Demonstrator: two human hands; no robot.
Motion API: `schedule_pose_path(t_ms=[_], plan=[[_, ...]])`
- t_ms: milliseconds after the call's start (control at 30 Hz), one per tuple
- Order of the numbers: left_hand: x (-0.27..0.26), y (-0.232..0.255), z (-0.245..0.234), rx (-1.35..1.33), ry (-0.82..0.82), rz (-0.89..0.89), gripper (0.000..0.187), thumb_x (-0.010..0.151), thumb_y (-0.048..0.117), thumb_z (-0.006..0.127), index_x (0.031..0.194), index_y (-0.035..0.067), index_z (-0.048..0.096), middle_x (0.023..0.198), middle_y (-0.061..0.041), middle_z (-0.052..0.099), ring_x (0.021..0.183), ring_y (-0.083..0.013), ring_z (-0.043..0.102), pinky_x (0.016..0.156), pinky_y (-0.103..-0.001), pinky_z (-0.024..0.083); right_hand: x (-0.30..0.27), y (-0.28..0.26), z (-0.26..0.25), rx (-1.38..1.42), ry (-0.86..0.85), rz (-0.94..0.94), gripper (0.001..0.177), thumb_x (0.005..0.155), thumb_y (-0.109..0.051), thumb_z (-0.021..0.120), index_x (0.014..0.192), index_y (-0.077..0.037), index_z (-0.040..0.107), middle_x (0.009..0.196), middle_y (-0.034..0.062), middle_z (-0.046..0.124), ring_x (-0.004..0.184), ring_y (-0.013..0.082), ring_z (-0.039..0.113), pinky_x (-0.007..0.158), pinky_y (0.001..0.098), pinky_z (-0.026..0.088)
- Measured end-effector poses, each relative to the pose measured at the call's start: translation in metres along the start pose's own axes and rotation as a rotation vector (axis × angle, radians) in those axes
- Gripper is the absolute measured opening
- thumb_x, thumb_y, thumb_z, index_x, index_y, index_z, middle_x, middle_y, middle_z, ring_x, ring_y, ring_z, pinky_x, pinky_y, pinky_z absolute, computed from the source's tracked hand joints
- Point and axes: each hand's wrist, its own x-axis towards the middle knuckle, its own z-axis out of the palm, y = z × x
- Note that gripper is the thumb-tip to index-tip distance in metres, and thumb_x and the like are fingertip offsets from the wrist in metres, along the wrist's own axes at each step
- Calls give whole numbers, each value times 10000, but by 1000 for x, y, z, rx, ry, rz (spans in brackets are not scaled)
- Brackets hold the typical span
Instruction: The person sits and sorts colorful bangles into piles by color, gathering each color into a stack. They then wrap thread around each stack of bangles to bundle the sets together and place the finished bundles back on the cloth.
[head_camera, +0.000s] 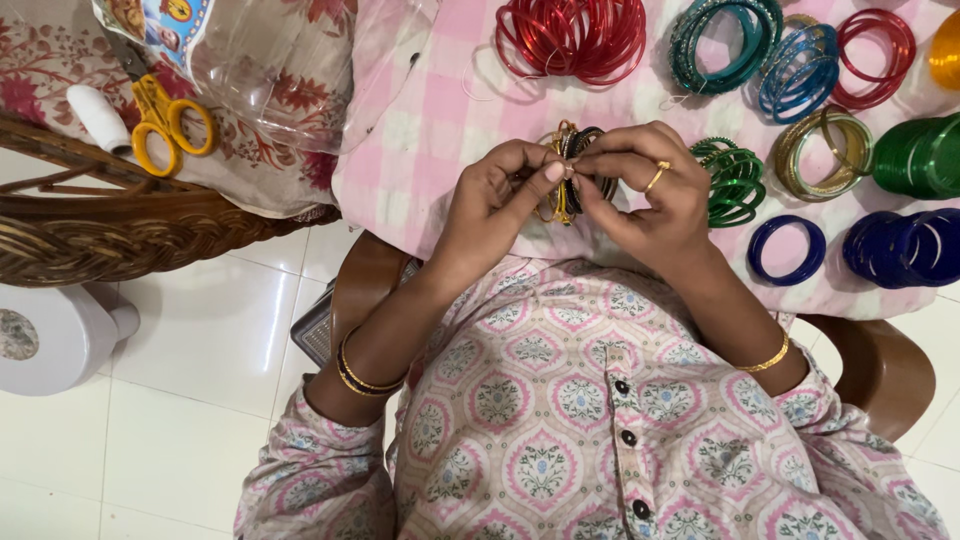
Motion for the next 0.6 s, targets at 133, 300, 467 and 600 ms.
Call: schedule_pose_path(t_ms=[133,300,467,600], plan=[[1,0,2,-31,8,-5,176,1053,132,656,1139,-21,657,970,-21,688,876,-61,632,750,-230,544,-1,-1,-2,35,-1,43,200,860,28,831,1039,-1,747,1081,117,712,964,246,694,799,334,549],[0,6,2,-2,-1,20,160,1050,118,663,1117,-28,659,964,-25,685,871,-64,637,759,-234,552,-2,-1,-1,-32,15,34,176,853,16,846,964,11,710,1036,115,708,895,235,672,713,319,532],[-2,14,3,94,49,35,154,1031,102,681,1075,-45,677,969,-26,660,851,-64,631,756,-230,549,-2,-1,0,-20,9,38,195,838,22,828,963,28,679,1044,130,690,891,243,659,715,318,532],[-4,16,4,147,55,74,166,1032,106,678,1071,-55,679,1032,-26,646,887,-57,629,771,-223,550,-5,0,1,2,7,50,197,842,35,824,975,36,677,1046,132,684,891,229,662,712,309,543]])
